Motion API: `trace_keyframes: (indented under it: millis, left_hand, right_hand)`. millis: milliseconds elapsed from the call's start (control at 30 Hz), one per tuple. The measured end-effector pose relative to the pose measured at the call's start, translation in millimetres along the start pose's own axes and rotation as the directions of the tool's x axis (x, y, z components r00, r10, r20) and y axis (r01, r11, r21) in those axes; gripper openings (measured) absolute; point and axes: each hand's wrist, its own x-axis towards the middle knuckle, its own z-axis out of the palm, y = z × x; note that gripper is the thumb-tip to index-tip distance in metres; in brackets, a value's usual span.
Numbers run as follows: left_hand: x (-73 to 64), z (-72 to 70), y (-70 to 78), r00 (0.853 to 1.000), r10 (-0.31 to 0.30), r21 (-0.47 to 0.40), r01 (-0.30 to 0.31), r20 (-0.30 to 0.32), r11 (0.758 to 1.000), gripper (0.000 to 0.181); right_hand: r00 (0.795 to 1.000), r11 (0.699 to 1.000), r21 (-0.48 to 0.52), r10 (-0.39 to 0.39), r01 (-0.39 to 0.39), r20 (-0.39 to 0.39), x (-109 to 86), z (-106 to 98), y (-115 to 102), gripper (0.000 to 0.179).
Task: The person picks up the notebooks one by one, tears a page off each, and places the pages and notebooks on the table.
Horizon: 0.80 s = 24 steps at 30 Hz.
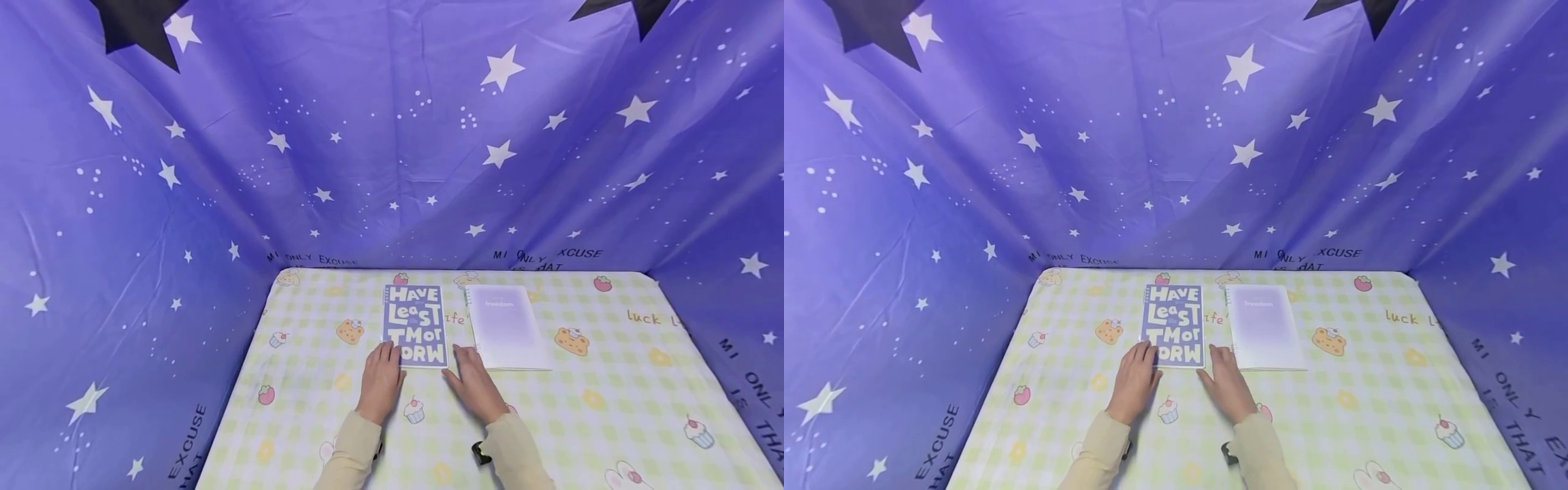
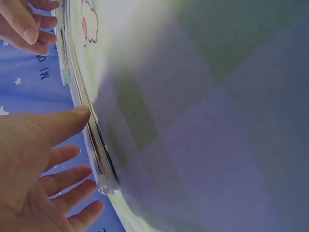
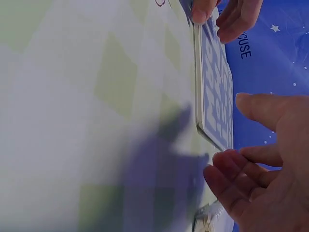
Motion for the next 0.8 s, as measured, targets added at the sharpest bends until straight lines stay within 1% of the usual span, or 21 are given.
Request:
trace_keyframes:
  millis: [133, 367, 567, 800]
  left_hand:
    - [1.9, 1.8, -1.5, 1.000, -0.003, -0.013, 0.002, -0.007, 1.000, 0.046]
    - [3.4, 5.0, -3.0, 0.999, -0.038, -0.072, 0.037, -0.013, 0.997, 0.040]
    - [3.3, 5.4, -3.6, 0.999, -0.046, -0.076, 0.045, -0.008, 0.996, 0.039]
    - [3.5, 6.1, -4.7, 0.998, -0.063, -0.109, 0.062, -0.006, 0.992, 0.037]
  right_hand:
    - [1.000, 1.000, 0.006, 0.023, -0.023, 0.021, 2.2, 5, -1, 0.061]
    - [0.999, 1.000, -0.011, 0.016, -0.016, 0.029, 1.4, 13, -2, 0.055]
    - [1.000, 1.000, -0.020, 0.017, -0.017, 0.014, 1.0, 13, -3, 0.055]
    - [0.998, 0.998, -0.007, 0.061, -0.060, 0.028, 3.5, 11, -7, 0.055]
